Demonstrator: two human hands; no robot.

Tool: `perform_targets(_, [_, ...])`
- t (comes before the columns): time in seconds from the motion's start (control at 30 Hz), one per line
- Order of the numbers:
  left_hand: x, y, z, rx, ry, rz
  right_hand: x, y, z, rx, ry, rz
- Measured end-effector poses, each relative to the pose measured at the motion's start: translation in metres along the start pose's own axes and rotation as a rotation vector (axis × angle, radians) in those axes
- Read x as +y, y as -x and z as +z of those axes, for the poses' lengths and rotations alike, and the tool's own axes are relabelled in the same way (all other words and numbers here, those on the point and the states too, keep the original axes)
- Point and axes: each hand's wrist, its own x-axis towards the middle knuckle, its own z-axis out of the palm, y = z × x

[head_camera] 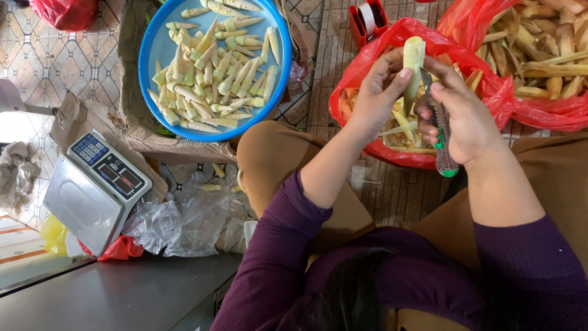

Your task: The person peels bamboo shoots using a small knife, placing the peeled shoots into a blue bowl and the peels into a red plastic bag. The person handles the shoots one at a time, rotating them while peeling.

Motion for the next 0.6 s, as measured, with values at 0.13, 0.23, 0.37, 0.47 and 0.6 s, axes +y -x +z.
perform_targets(0.13, [-0.001, 0.0, 0.0, 0.002, -0.048, 0.025, 0.0, 0.0, -0.001, -0.004, -0.008, -0.029])
perform_targets(0.23, [-0.003, 0.0, 0.0, 0.008, -0.066, 0.031, -0.002, 0.0, 0.001, 0.022, 0.009, -0.012])
perform_targets(0.37, [-0.007, -0.001, -0.003, -0.011, -0.067, 0.071, -0.005, 0.001, 0.003, 0.042, 0.047, -0.001])
perform_targets(0.47, [0.0, 0.0, -0.003, -0.01, -0.144, 0.068, -0.002, -0.001, 0.0, 0.044, 0.078, -0.002])
perform_targets(0.6, [0.003, 0.001, -0.007, -0.021, -0.148, 0.128, -0.004, 0.001, 0.003, 0.024, 0.09, -0.005])
